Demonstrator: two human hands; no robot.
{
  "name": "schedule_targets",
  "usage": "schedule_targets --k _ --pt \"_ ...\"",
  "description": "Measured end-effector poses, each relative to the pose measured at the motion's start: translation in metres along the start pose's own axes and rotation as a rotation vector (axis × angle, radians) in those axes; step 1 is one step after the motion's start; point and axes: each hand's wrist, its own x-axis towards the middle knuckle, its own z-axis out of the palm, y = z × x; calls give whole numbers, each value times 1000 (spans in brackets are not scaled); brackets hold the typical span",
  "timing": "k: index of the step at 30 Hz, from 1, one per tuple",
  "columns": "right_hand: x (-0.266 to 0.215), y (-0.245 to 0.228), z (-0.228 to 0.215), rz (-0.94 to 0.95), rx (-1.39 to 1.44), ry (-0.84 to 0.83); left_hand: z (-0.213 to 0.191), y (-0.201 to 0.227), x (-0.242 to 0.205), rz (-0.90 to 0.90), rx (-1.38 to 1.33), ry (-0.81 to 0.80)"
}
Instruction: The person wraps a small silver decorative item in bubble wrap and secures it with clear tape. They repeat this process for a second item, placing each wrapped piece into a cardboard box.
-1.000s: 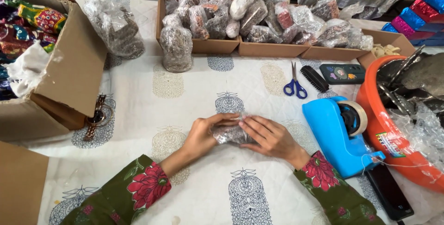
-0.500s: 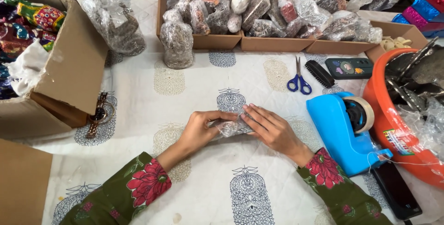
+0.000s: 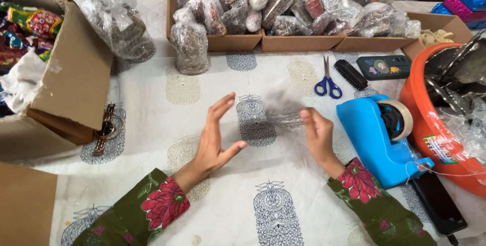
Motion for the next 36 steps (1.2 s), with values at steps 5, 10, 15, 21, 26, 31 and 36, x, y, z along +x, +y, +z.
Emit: schedule_targets --k 5,10,15,21,26,31,36 --pt "-16 10 14 318 413 26 6 -4 10 -317 -331 -65" --pt "0 -49 8 293 384 -197 8 -5 12 -706 -504 -195" --pt "2 -64 -3 133 213 -94 6 -3 6 -669 -288 -137" --pt "13 -78 -17 -530 -162 -4 0 13 9 -43 6 -45" --pt "15 -89 -22 -800 -305 -57 5 16 7 198 207 -174" --pt "18 -90 -20 -805 -292 -70 6 2 -6 239 239 -268" --pt "17 -87 -17 -765 -261 -84 3 6 -4 269 225 -240"
